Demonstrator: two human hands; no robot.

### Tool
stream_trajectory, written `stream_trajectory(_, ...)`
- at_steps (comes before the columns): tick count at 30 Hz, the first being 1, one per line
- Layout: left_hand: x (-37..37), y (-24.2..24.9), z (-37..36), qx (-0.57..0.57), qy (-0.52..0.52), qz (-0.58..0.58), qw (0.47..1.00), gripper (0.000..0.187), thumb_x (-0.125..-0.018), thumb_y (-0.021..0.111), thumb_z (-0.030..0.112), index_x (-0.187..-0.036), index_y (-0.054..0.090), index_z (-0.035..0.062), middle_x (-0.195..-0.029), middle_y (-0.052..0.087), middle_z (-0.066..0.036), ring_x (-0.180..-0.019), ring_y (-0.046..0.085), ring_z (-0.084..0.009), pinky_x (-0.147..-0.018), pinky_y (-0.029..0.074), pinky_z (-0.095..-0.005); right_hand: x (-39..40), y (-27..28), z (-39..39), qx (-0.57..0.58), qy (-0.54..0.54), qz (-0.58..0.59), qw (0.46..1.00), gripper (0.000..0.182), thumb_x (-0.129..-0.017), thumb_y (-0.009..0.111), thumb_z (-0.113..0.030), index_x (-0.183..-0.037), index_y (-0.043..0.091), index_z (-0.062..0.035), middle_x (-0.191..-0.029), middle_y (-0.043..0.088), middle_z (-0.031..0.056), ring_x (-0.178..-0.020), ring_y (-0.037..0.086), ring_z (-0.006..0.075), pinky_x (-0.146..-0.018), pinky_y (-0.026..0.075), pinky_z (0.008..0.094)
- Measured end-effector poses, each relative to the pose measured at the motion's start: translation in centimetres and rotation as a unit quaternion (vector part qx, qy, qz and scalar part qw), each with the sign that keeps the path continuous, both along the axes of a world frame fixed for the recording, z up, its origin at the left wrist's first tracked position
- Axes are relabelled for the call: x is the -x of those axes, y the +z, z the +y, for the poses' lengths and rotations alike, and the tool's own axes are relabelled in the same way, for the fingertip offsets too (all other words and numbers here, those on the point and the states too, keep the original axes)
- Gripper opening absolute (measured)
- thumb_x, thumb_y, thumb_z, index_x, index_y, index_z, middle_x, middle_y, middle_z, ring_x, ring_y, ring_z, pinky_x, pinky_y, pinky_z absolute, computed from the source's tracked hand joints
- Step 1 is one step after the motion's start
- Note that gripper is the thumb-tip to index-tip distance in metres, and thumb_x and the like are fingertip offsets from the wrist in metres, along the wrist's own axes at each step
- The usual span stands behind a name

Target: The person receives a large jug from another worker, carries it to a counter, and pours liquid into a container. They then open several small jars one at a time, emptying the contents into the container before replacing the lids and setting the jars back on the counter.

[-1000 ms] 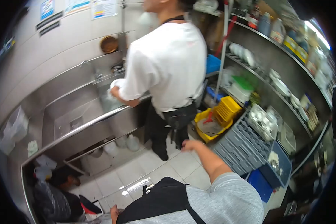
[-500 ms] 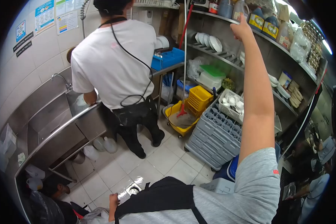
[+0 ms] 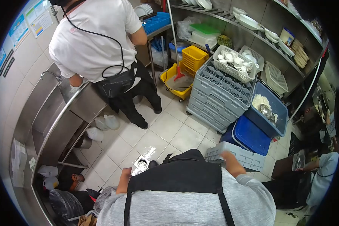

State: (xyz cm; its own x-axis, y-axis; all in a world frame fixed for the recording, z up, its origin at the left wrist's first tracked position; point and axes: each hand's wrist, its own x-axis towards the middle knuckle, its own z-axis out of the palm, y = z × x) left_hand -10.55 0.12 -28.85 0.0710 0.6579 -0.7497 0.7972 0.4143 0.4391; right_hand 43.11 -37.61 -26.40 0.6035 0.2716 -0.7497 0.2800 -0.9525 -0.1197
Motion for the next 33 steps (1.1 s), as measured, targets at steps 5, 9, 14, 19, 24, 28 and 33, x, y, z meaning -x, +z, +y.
stream_trajectory(5, -4.9, 2.6, 3.1, 0.004, -0.014, 0.003, 1.0, 0.051, -0.072, 0.055, 0.034, -0.107, 0.048, -0.0025, -0.081, 0.058, -0.017, -0.059, 0.059, -0.0273, -0.05, 0.047, -0.0419, 14.5, 8.2, -17.4, -0.172, -0.046, 0.049, 0.983, 0.034, -0.073, 0.059, -0.019, -0.103, 0.057, -0.0052, -0.096, 0.058, 0.0162, -0.077, 0.06, 0.0275, -0.068, 0.047, 0.0417)
stream_trajectory(9, -9.0, 4.4, 3.5, -0.066, -0.037, 0.01, 0.997, 0.047, -0.071, 0.056, 0.033, -0.102, 0.052, -0.0026, -0.079, 0.058, -0.018, -0.06, 0.059, -0.0254, -0.051, 0.047, -0.0401, 12.6, 1.2, -19.6, 0.079, -0.398, 0.123, 0.906, 0.032, -0.076, 0.057, -0.022, -0.1, 0.056, -0.0015, -0.079, 0.058, 0.0145, -0.064, 0.059, 0.0265, -0.052, 0.048, 0.0378)
stream_trajectory(14, -10.2, -2.1, 7.9, -0.159, -0.157, -0.01, 0.975, 0.043, -0.067, 0.06, 0.035, -0.078, 0.06, -0.007, -0.079, 0.059, -0.026, -0.079, 0.058, -0.0354, -0.071, 0.045, -0.0406, 8.5, -1.6, -11.2, -0.08, -0.159, 0.064, 0.982, 0.037, -0.073, 0.059, -0.028, -0.103, 0.056, -0.0073, -0.083, 0.059, 0.0126, -0.066, 0.06, 0.0259, -0.055, 0.048, 0.0385)
stream_trajectory(19, -11.7, 2.4, 9.4, -0.088, -0.154, -0.006, 0.984, 0.038, -0.067, 0.059, 0.03, -0.077, 0.057, -0.0073, -0.06, 0.057, -0.018, -0.047, 0.056, -0.0254, -0.045, 0.045, -0.0373, 6.6, -1.8, 0.1, -0.169, -0.113, 0.047, 0.978, 0.044, -0.07, 0.06, -0.034, -0.107, 0.055, -0.011, -0.089, 0.06, 0.0122, -0.074, 0.059, 0.0263, -0.063, 0.048, 0.0378)
stream_trajectory(24, -9.7, 5.9, 9.1, -0.106, -0.183, -0.021, 0.977, 0.041, -0.068, 0.059, 0.029, -0.087, 0.053, -0.0078, -0.06, 0.057, -0.017, -0.047, 0.056, -0.0255, -0.041, 0.044, -0.0376, 5.3, -3.7, 4.4, -0.158, -0.074, 0.044, 0.984, 0.054, -0.067, 0.061, -0.037, -0.112, 0.052, -0.0069, -0.105, 0.056, 0.0151, -0.091, 0.056, 0.028, -0.076, 0.045, 0.0349)
stream_trajectory(28, -6.0, 2.8, 8.5, -0.061, -0.089, 0.007, 0.994, 0.039, -0.067, 0.059, 0.023, -0.085, 0.054, -0.0103, -0.071, 0.058, -0.021, -0.049, 0.058, -0.0282, -0.041, 0.046, -0.0391, 4.6, -4.6, 3.3, -0.119, 0.004, 0.056, 0.991, 0.051, -0.07, 0.057, -0.033, -0.113, 0.05, -0.0068, -0.109, 0.054, 0.0144, -0.089, 0.057, 0.0272, -0.075, 0.046, 0.0361)
stream_trajectory(33, -1.6, -3.8, 8.5, -0.005, -0.002, 0.024, 1.0, 0.039, -0.065, 0.059, 0.02, -0.084, 0.052, -0.0139, -0.073, 0.058, -0.022, -0.054, 0.059, -0.0311, -0.044, 0.049, -0.0395, 5.4, -6.4, 2.3, -0.099, 0.085, 0.087, 0.988, 0.041, -0.077, 0.049, -0.026, -0.113, 0.05, -0.0054, -0.112, 0.052, 0.0126, -0.085, 0.059, 0.0255, -0.073, 0.048, 0.038)
